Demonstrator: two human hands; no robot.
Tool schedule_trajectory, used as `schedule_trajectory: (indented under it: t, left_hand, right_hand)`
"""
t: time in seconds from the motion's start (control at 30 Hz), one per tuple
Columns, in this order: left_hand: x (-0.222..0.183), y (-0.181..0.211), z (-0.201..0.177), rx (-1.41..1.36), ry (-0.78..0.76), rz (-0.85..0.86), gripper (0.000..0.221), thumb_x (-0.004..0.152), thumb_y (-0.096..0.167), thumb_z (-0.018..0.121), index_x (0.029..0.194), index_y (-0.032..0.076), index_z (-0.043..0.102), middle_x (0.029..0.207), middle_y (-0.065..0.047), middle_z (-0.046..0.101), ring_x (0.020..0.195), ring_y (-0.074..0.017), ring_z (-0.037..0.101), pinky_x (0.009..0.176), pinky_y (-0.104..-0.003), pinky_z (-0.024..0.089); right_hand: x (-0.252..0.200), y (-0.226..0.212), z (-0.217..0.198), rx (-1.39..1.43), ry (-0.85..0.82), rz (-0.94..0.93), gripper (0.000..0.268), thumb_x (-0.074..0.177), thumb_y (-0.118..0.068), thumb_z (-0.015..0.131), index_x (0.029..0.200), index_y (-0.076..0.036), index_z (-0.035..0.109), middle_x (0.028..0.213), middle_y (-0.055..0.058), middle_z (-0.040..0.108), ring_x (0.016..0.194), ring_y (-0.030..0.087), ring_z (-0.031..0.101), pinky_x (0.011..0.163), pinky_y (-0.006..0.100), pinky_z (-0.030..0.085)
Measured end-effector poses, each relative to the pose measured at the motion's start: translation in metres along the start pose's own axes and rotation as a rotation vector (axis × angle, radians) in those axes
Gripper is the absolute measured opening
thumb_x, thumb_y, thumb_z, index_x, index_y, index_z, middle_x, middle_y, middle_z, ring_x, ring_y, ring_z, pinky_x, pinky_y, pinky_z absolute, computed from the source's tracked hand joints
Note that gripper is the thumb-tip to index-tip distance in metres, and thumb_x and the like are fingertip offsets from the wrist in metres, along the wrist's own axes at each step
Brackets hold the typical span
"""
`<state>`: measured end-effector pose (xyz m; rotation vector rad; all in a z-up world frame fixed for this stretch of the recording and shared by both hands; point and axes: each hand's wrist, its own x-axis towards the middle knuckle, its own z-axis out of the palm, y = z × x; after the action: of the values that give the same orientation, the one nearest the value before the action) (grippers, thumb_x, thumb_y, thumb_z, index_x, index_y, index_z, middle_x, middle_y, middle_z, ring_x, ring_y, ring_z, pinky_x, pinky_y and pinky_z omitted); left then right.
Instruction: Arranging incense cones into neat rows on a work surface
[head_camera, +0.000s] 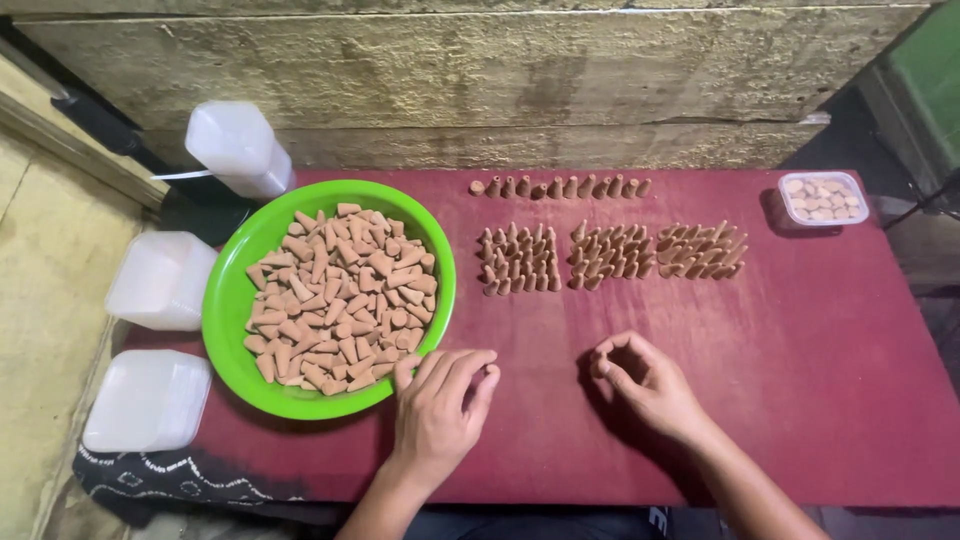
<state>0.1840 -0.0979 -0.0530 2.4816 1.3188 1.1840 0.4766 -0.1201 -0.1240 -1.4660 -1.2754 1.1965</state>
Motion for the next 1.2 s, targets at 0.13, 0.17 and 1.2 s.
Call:
schedule_trajectory:
  t: [0.13,0.17,1.2]
  left_hand:
    - [0.021,0.002,0.039,0.027,-0.022,-0.005,0.006,0.094,0.026,0.067,0.099,0.022,0.069,0.096,0.01,0.074,0.089,-0.014,0.065,0.086,-0.039,0.026]
    - [0.024,0.0,0.051,-0.011,-0.029,0.02,0.009,0.094,0.028,0.068,0.103,0.025,0.068,0.097,0.009,0.072,0.093,-0.0153,0.065,0.088,-0.041,0.031]
    - [0.099,-0.001,0.209,0.068,-0.214,0.173,0.018,0.081,0.026,0.078,0.088,0.019,0.063,0.099,0.002,0.05,0.114,-0.024,0.051,0.092,-0.049,0.038]
  right_hand:
    - [0.007,-0.007,-0.024,-0.01,0.118,0.107,0.005,0.094,-0.006,0.07,0.098,-0.008,0.069,0.091,0.004,0.076,0.083,0.014,0.068,0.085,0.028,0.052]
    - [0.014,0.008,-0.035,-0.116,0.171,-0.017,0.011,0.091,-0.006,0.073,0.101,-0.006,0.07,0.088,0.009,0.075,0.084,0.02,0.072,0.082,0.035,0.056]
    - [0.099,0.023,-0.056,-0.758,0.254,-0.4,0.023,0.087,-0.014,0.075,0.109,-0.017,0.074,0.096,0.009,0.073,0.098,0.032,0.072,0.086,0.043,0.057]
